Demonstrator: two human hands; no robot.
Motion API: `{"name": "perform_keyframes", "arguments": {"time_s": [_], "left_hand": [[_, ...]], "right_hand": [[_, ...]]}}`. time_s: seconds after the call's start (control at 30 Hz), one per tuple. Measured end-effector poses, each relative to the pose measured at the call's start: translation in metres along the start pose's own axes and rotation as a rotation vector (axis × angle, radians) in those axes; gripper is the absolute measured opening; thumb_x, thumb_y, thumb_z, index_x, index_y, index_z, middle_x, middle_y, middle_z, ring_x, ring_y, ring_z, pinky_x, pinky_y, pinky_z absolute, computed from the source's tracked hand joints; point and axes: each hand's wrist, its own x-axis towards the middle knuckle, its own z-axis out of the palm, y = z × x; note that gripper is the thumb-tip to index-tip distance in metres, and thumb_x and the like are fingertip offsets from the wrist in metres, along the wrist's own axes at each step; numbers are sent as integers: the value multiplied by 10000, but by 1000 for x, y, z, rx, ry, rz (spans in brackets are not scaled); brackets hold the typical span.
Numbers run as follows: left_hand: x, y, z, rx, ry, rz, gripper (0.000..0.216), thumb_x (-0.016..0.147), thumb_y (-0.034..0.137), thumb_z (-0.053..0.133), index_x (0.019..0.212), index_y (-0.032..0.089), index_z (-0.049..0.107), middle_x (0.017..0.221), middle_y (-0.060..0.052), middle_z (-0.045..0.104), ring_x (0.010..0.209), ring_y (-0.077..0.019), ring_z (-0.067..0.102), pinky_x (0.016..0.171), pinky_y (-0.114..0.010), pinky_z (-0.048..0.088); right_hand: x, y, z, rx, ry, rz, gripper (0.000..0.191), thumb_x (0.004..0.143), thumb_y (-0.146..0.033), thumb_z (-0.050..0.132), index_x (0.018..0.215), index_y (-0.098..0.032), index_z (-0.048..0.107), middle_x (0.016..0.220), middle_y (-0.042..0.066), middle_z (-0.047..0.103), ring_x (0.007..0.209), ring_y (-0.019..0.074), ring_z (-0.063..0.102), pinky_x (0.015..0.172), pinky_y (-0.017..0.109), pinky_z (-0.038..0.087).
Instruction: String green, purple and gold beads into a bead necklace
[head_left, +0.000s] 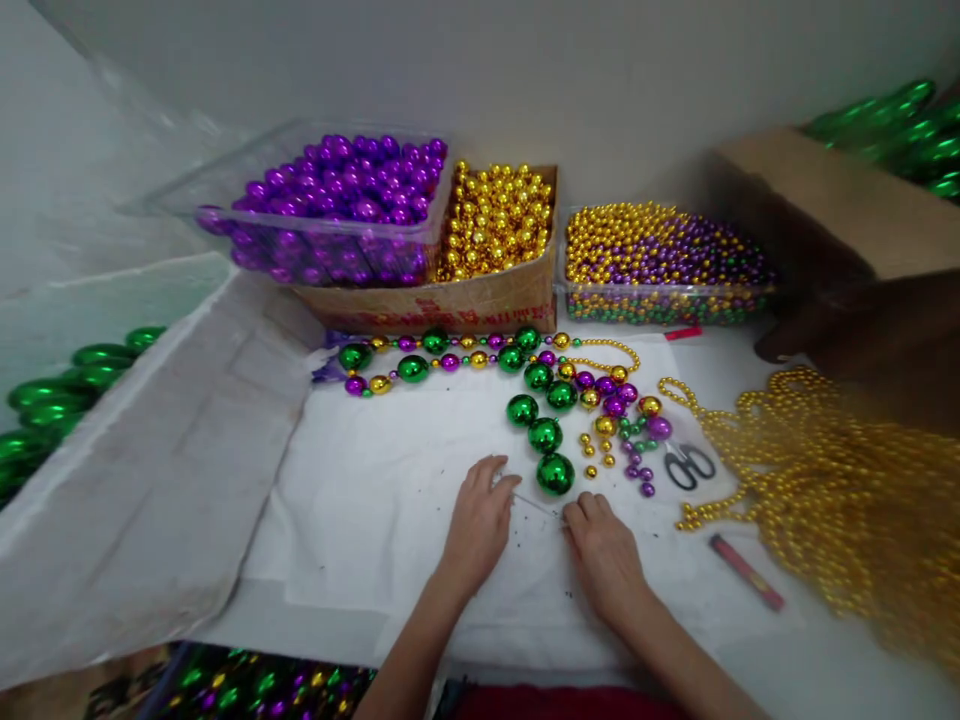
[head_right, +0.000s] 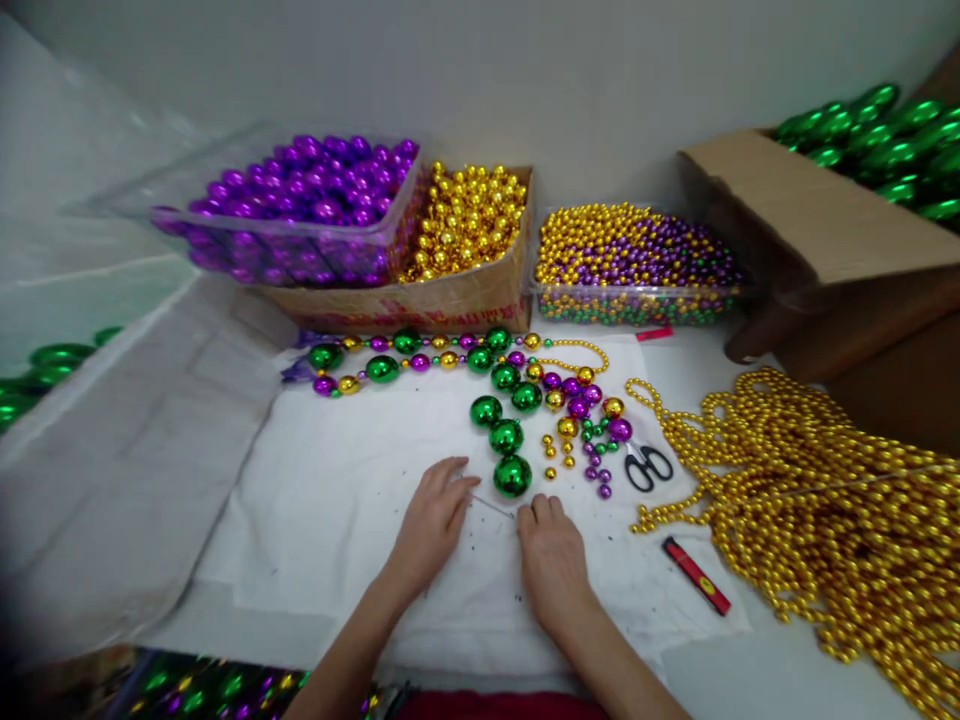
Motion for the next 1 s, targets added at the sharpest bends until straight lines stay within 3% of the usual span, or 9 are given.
{"name": "perform_keyframes", "arguments": {"time_s": [0.1, 0.23, 0.33, 0.43, 0.53, 0.6, 0.77, 0.9, 1.0], "left_hand": [[0, -5, -3, 130, -68, 59, 189, 811, 88, 516, 931, 192, 619, 1298, -96, 504, 1300, -285, 372, 1056, -508, 370], [2, 1, -27, 96, -137, 95, 78, 834, 156, 544, 803, 203, 598, 1296, -72, 518, 1315, -281, 360, 1038, -499, 396], [0, 25, -52, -25, -164, 119, 85, 865, 223, 535, 800, 233, 589, 1251, -44, 559, 1268, -251, 425, 1016, -473, 426], [1, 55, -62, -151, -67, 116, 81, 863, 261, 555, 931, 269, 598, 1285, -45, 535, 1240, -241, 459, 1036, -459, 411], [7, 72, -44, -244, 168, 23, 393, 861, 259, 565, 1242, 275, 472, 1347, -81, 470, 1254, -238, 446, 1047, -448, 402], [12, 73, -18, -226, 245, -6, 527, 863, 258, 564, 1348, 246, 357, 1364, -107, 445, 1280, -243, 412, 1067, -458, 373], [26, 56, 35, 2, 84, 130, 444, 884, 228, 509, 1317, 213, 416, 1463, -126, 314, 1392, -286, 215, 1129, -517, 233], [36, 64, 32, -49, 82, 101, 418, 892, 219, 480, 1308, 204, 443, 1473, -126, 300, 1400, -300, 183, 1132, -538, 200], [44, 104, 15, -381, -2, 8, 416, 878, 276, 526, 1289, 233, 481, 1429, -118, 374, 1296, -289, 362, 1074, -495, 318]], "right_hand": [[9, -3, -4, -19, 8, 2, 255, 791, 17, 459, 761, -188, 609, 827, 87, 608, 815, 243, 527, 661, 330, 453], [2, -1, -36, 60, 31, -10, 189, 817, -42, 501, 744, -196, 581, 881, 61, 604, 885, 223, 537, 725, 325, 468], [-15, 9, -68, 437, 36, 45, 116, 853, -156, 529, 754, -200, 571, 988, 63, 621, 946, 216, 555, 769, 336, 482], [-34, 31, -98, 979, -30, 268, 186, 871, -340, 552, 753, -198, 574, 933, 74, 660, 755, 190, 607, 541, 275, 487], [-47, 55, -127, 1273, 106, 501, 231, 837, -421, 603, 753, -208, 576, 692, 36, 635, 502, 134, 531, 354, 210, 350], [-50, 64, -147, 1352, 256, 529, 210, 811, -427, 637, 750, -234, 585, 551, -9, 550, 394, 102, 421, 319, 210, 285], [-49, 60, -182, 1385, 424, 414, 187, 833, -457, 594, 812, -273, 614, 448, -43, 384, 334, 85, 178, 278, 246, 146], [-44, 54, -182, 1455, 409, 439, 175, 837, -449, 586, 795, -279, 590, 432, -53, 302, 369, 99, 197, 320, 231, 217], [-35, 49, -177, 1558, 326, 440, 151, 807, -414, 625, 773, -276, 576, 435, -50, 317, 414, 113, 268, 381, 227, 288]]}}
